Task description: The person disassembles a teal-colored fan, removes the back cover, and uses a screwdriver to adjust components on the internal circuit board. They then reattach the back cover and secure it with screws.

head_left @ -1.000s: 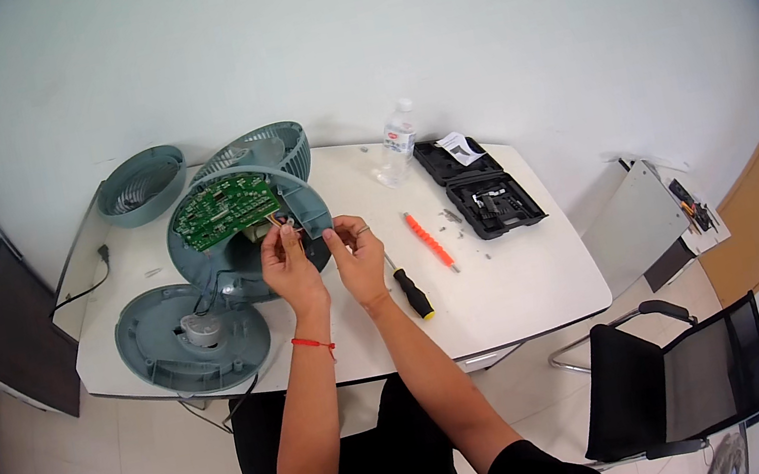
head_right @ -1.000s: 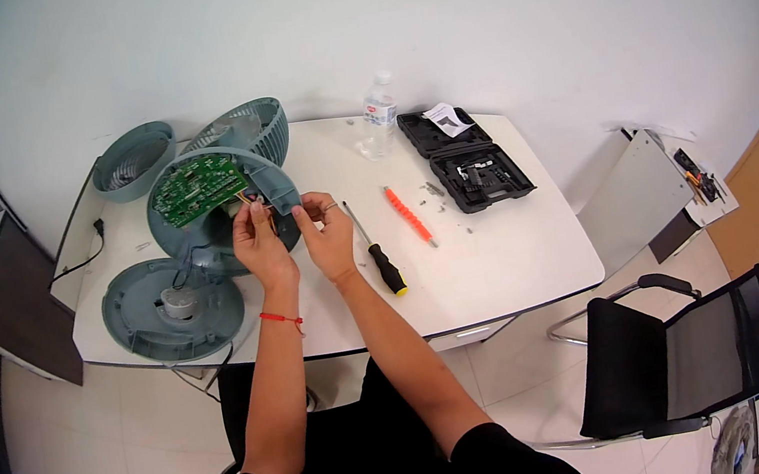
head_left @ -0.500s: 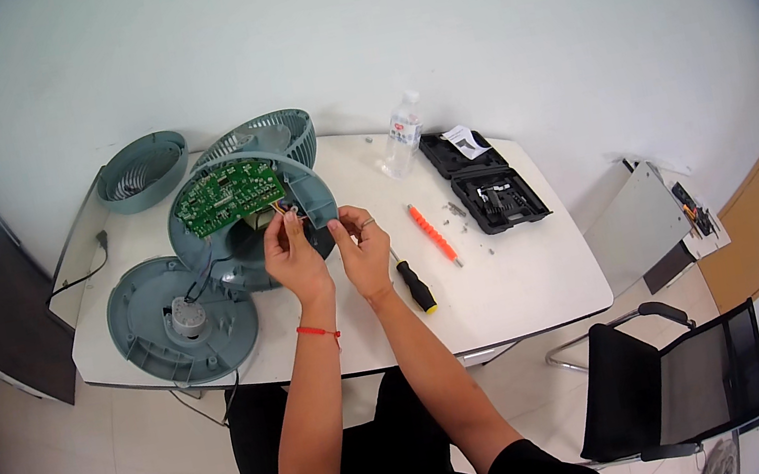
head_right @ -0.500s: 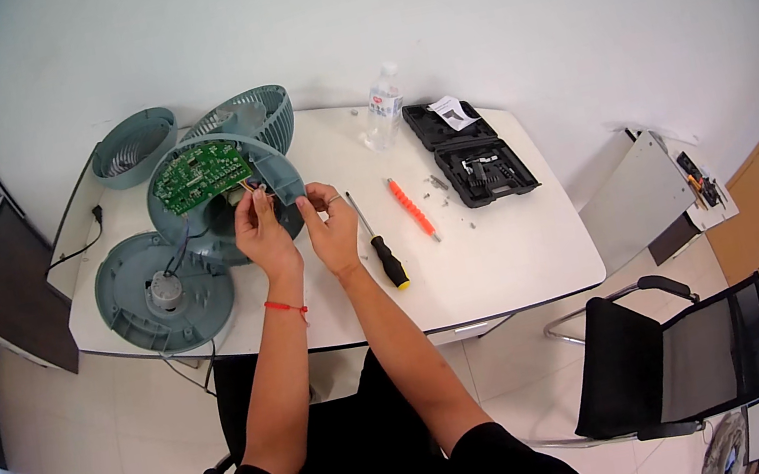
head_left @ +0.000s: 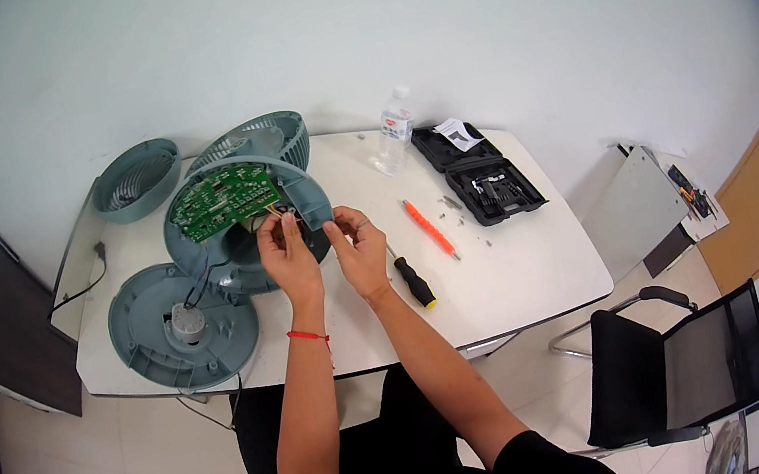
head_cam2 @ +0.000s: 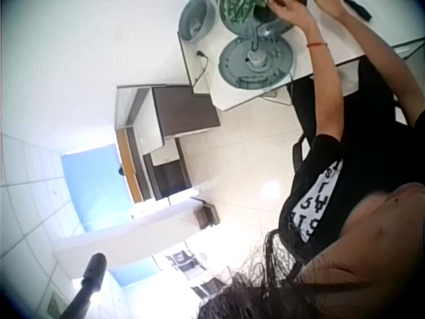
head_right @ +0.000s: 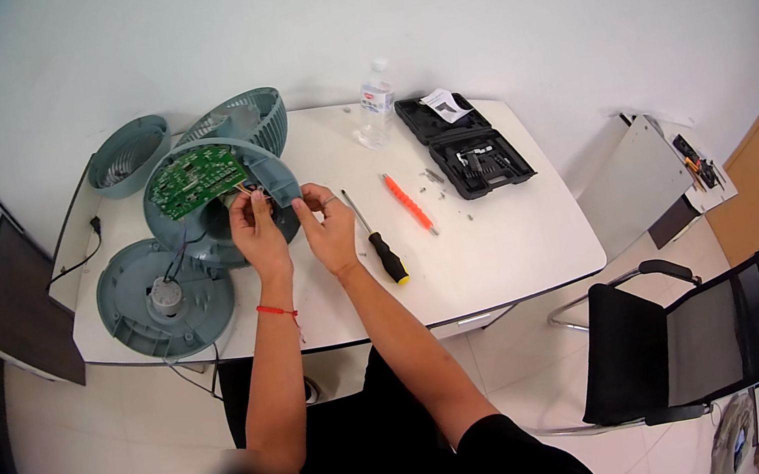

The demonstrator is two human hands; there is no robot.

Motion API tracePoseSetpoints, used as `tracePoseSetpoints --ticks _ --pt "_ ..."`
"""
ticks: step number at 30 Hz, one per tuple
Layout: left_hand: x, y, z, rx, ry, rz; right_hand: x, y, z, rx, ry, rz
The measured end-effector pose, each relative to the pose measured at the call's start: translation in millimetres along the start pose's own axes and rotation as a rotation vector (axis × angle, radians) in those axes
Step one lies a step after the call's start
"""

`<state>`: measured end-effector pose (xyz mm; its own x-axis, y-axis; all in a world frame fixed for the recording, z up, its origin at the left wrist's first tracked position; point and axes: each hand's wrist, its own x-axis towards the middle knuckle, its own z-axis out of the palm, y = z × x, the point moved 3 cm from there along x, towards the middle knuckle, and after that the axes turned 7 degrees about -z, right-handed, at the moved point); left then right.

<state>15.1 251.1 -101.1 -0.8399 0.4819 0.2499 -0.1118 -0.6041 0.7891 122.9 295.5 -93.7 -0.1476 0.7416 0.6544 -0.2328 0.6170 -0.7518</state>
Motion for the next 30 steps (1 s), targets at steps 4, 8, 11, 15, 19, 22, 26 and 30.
tracePoseSetpoints --ticks 4,8,11,15,19,22,26,30 --pt "-1.7 0.0 2.2 -0.116 -0.005 -0.053 -0.3 3.7 0.2 0.018 -0.013 0.026" --pt "-3.2 1.9 4.1 -0.155 0.002 -0.062 0.4 0.7 -0.3 0.022 -0.012 0.052" --pt "-2.4 0.3 3.5 -0.179 0.013 -0.098 0.7 0.0 0.3 0.021 -0.016 0.049" --pt "-1.6 0.2 0.6 -0.174 -0.005 -0.134 0.2 -0.5 0.4 0.033 -0.007 0.056" --pt "-1.7 3.1 1.3 -0.186 -0.019 -0.123 1.2 1.9 0.3 0.054 0.006 0.043" --pt "-1.2 3.1 0.1 -0.204 -0.017 -0.12 1.0 0.6 1.5 0.065 -0.003 0.04" --pt "-2.9 3.8 2.5 -0.208 -0.006 -0.116 0.7 -0.7 1.4 0.061 -0.004 0.047" --pt "-5.3 5.7 6.4 -0.234 0.016 -0.108 -0.4 0.6 1.7 0.083 -0.003 0.061"
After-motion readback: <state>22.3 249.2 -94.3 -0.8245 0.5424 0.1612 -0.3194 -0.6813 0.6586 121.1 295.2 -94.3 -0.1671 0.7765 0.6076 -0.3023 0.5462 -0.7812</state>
